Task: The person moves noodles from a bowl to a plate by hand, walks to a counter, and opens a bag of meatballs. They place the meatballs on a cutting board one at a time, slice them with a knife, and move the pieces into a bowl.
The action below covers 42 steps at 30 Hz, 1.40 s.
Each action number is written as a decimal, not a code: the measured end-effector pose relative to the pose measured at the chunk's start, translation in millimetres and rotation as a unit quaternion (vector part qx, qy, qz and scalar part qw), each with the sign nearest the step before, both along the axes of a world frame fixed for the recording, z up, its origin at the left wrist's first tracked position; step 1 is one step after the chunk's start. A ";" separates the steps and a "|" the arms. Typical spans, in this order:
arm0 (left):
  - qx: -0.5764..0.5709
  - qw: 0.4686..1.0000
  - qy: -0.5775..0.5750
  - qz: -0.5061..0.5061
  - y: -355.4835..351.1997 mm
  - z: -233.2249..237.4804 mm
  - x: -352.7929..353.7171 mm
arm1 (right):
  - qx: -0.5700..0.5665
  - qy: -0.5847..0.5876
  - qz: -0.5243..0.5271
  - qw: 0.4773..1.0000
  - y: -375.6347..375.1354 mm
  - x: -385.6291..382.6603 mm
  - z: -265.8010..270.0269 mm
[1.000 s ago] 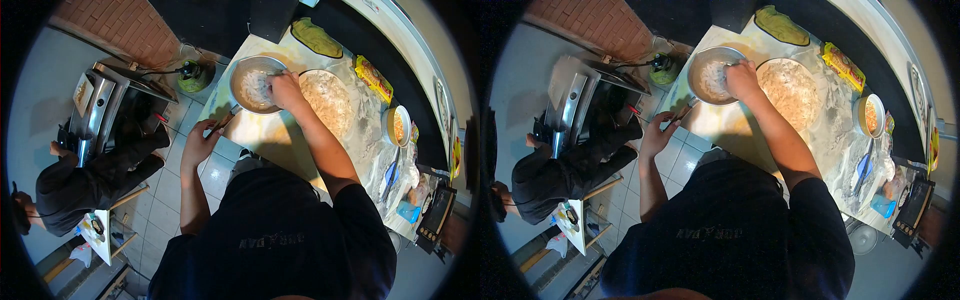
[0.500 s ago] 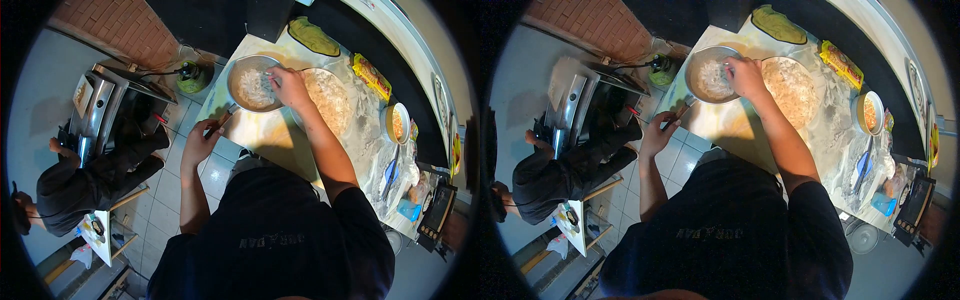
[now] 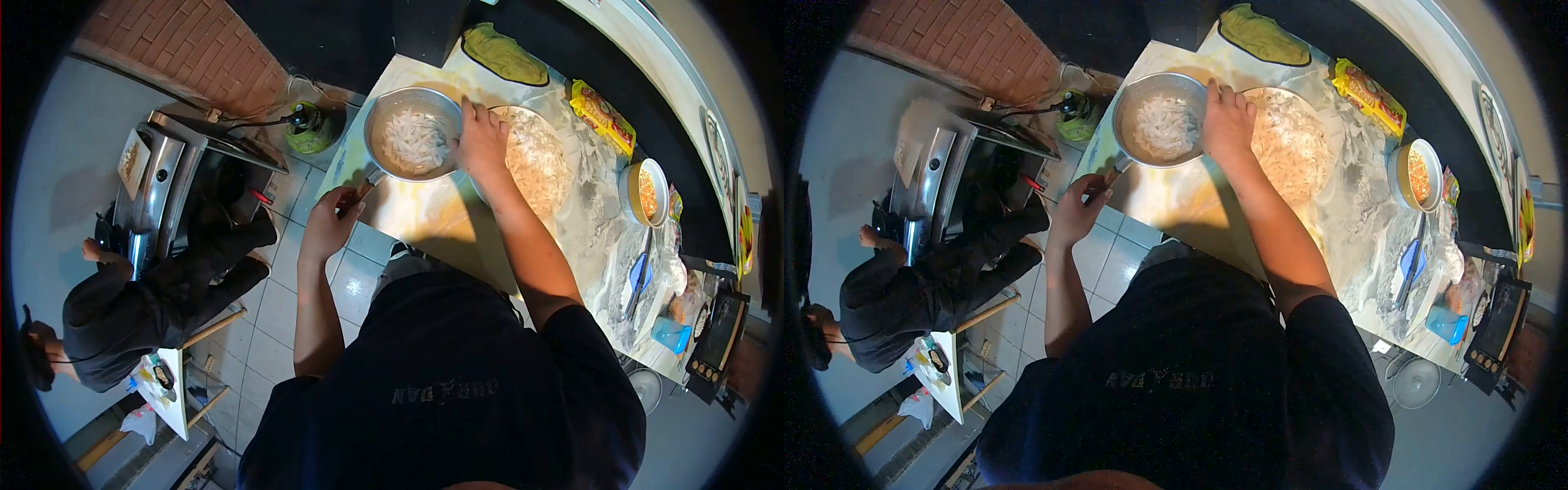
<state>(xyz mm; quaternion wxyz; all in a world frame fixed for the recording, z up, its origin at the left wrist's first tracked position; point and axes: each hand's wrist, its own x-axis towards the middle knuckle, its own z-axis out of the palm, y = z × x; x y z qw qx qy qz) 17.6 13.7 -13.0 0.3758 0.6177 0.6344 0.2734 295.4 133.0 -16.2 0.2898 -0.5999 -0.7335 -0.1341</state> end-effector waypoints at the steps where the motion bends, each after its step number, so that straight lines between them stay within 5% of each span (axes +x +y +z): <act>1: -0.006 1.000 0.004 0.001 0.5 -0.1 -0.2 | -0.102 -0.013 -0.020 0.995 2.0 3.9 -0.4; 2: -0.013 1.000 0.008 0.002 0.9 -0.1 -0.7 | -0.202 -0.024 -0.040 0.978 2.9 6.1 -1.6; 15: -0.006 1.000 0.006 0.013 0.1 1.6 1.7 | -0.234 -0.016 -0.072 0.969 1.0 7.3 7.1; 24: 0.002 1.000 0.018 0.001 0.5 -1.2 1.4 | -0.219 0.030 -0.067 0.973 2.3 7.9 -3.4; 30: -0.007 1.000 0.010 0.015 -0.3 -2.2 2.5 | -0.056 0.015 -0.001 0.998 -4.2 -3.6 -3.3; 32: 0.013 1.000 0.011 0.012 0.2 -2.7 2.4 | -0.171 -0.026 0.102 0.980 -3.3 -8.5 -5.8; 35: -0.001 1.000 0.022 0.006 -0.7 3.8 3.3 | -0.310 -0.153 0.072 0.936 2.8 -19.3 -4.1; 42: 0.040 0.999 0.012 0.010 -5.7 2.2 3.3 | -0.335 -0.171 0.090 0.922 12.6 -28.0 -1.1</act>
